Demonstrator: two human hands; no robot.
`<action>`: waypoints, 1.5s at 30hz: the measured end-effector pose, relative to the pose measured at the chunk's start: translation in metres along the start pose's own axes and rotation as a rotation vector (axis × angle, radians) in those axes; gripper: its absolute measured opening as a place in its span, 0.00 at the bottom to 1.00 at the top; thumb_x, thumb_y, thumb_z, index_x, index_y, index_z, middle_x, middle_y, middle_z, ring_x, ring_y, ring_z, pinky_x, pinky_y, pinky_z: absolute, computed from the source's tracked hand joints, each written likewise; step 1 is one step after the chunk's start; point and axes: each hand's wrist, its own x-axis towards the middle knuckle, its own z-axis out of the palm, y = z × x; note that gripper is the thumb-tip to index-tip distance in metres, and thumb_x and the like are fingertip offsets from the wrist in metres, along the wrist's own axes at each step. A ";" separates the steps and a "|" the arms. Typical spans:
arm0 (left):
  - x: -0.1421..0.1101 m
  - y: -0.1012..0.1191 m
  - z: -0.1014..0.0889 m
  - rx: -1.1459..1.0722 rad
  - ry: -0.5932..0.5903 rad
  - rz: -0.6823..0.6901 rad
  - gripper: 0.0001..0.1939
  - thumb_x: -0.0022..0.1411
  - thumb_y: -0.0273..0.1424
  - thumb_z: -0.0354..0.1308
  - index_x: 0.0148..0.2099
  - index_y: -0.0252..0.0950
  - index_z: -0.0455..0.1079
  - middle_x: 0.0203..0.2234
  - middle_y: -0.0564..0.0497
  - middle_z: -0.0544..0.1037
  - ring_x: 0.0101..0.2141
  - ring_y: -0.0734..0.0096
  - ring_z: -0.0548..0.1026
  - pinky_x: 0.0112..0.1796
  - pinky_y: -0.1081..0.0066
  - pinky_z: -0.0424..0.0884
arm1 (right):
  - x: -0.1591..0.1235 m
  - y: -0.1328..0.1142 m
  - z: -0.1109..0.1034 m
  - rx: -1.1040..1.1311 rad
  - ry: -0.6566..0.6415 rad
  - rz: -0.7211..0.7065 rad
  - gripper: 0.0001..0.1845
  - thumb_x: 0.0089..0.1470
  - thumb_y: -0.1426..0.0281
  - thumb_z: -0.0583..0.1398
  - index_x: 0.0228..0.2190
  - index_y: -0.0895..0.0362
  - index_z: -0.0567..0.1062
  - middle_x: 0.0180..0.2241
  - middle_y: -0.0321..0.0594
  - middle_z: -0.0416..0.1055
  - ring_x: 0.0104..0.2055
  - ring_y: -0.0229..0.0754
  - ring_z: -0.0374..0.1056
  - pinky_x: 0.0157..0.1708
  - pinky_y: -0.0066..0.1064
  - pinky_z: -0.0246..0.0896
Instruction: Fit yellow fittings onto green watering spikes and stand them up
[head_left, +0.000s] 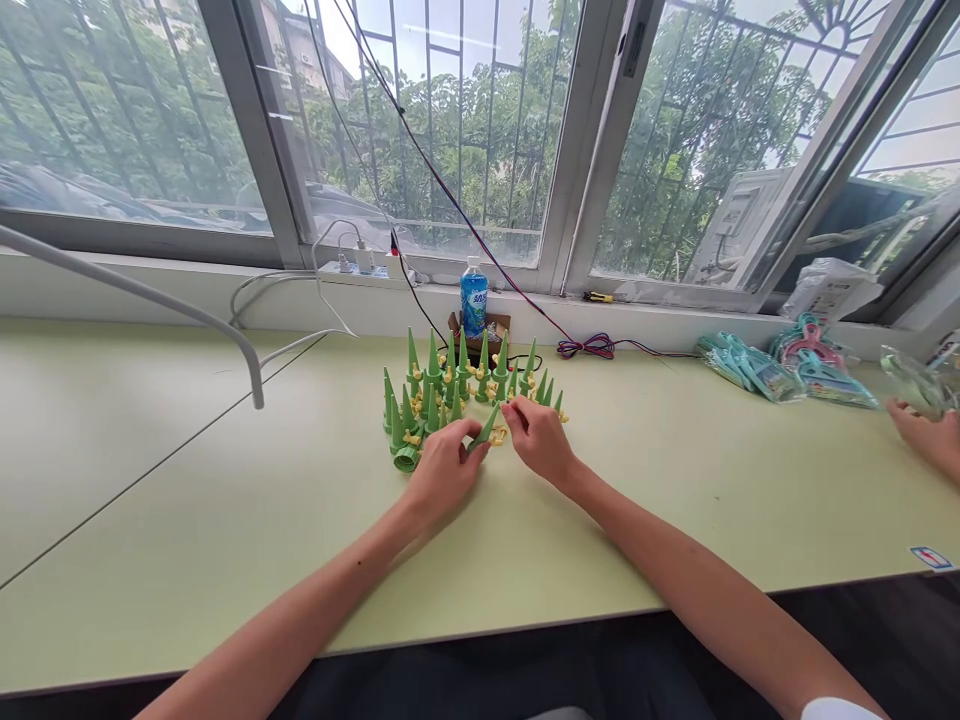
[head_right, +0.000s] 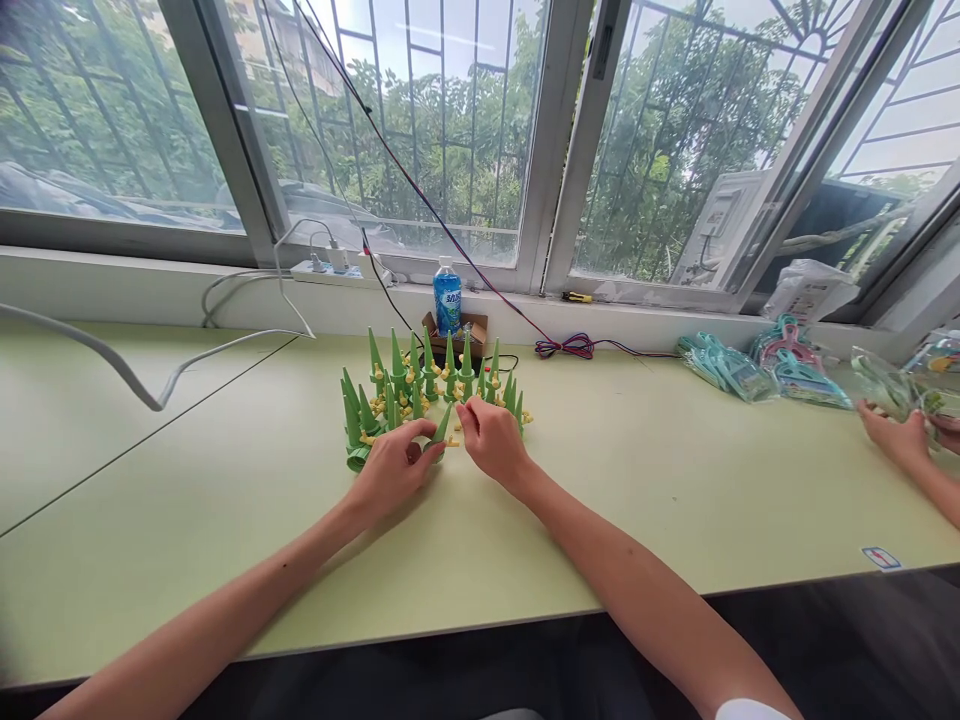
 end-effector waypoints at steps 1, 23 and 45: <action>0.000 -0.001 0.000 0.040 0.002 0.006 0.08 0.61 0.36 0.54 0.37 0.37 0.68 0.21 0.55 0.71 0.19 0.75 0.64 0.26 0.72 0.61 | 0.000 0.000 0.000 -0.025 -0.025 0.009 0.16 0.65 0.63 0.49 0.27 0.56 0.65 0.21 0.33 0.63 0.22 0.36 0.55 0.25 0.27 0.47; 0.000 -0.003 0.001 0.085 0.108 0.046 0.16 0.62 0.32 0.54 0.52 0.36 0.63 0.40 0.46 0.77 0.22 0.73 0.71 0.32 0.69 0.67 | -0.001 0.011 0.005 -0.353 -0.341 0.073 0.17 0.58 0.79 0.51 0.44 0.54 0.74 0.44 0.44 0.69 0.40 0.43 0.69 0.32 0.29 0.56; -0.017 0.011 0.007 0.322 -0.352 0.402 0.15 0.65 0.31 0.49 0.25 0.36 0.62 0.20 0.54 0.70 0.22 0.75 0.62 0.28 0.72 0.56 | -0.001 0.007 0.005 -0.392 -0.435 0.098 0.08 0.62 0.74 0.52 0.39 0.56 0.70 0.42 0.43 0.67 0.38 0.41 0.66 0.29 0.30 0.48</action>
